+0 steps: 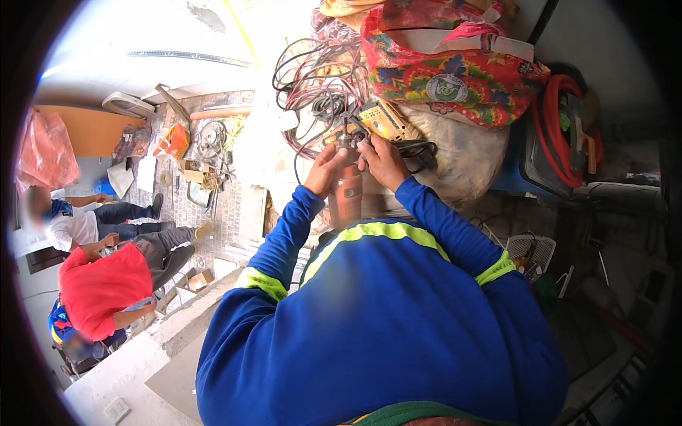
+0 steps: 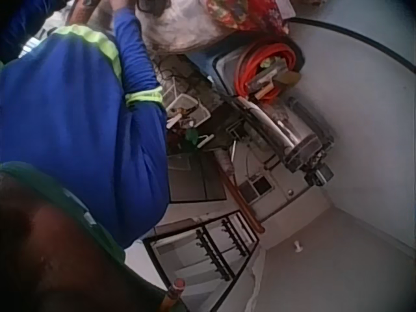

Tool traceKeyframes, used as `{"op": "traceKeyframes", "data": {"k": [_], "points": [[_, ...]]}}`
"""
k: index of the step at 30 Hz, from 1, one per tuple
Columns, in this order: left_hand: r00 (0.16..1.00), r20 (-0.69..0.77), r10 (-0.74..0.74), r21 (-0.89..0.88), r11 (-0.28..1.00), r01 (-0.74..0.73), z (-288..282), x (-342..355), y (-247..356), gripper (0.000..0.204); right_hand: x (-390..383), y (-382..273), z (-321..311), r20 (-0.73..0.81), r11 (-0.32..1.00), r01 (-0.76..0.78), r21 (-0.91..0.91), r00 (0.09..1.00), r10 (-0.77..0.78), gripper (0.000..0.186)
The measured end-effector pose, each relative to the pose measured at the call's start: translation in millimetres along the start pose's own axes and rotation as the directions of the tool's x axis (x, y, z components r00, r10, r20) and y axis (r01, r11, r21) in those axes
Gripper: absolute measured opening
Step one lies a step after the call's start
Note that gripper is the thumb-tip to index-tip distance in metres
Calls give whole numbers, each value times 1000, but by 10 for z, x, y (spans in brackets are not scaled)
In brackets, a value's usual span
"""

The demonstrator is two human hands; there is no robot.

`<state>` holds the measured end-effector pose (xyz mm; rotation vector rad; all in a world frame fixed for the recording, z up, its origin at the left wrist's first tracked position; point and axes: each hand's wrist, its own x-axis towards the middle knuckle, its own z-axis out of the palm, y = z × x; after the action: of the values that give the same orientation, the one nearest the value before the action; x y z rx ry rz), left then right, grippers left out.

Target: The person manipulates a power tool's electrical cord and plug, repeatedly twisting and adjusting the wires and plug housing. They also reach into a nearby bag and handle a red cable and a yellow cloth while continuing to work on the cord.

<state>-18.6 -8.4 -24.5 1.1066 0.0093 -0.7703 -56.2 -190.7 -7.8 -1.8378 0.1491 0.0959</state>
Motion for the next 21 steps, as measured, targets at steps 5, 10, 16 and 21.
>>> {"op": "traceKeyframes", "data": {"k": [5,10,16,21], "points": [[999,40,-1,11,1000,0,15,24,81,39,27,-47,-85,84,605,466,-645,831,-550,16],[995,55,-89,-68,993,93,43,11,143,39,222,-11,-343,234,611,629,-481,763,-602,21],[987,23,-157,27,987,156,59,71,72,42,232,12,-397,272,494,649,-578,725,-633,17],[997,43,-70,16,997,69,41,83,54,58,247,-71,-410,242,530,703,-474,682,-690,20]]}}
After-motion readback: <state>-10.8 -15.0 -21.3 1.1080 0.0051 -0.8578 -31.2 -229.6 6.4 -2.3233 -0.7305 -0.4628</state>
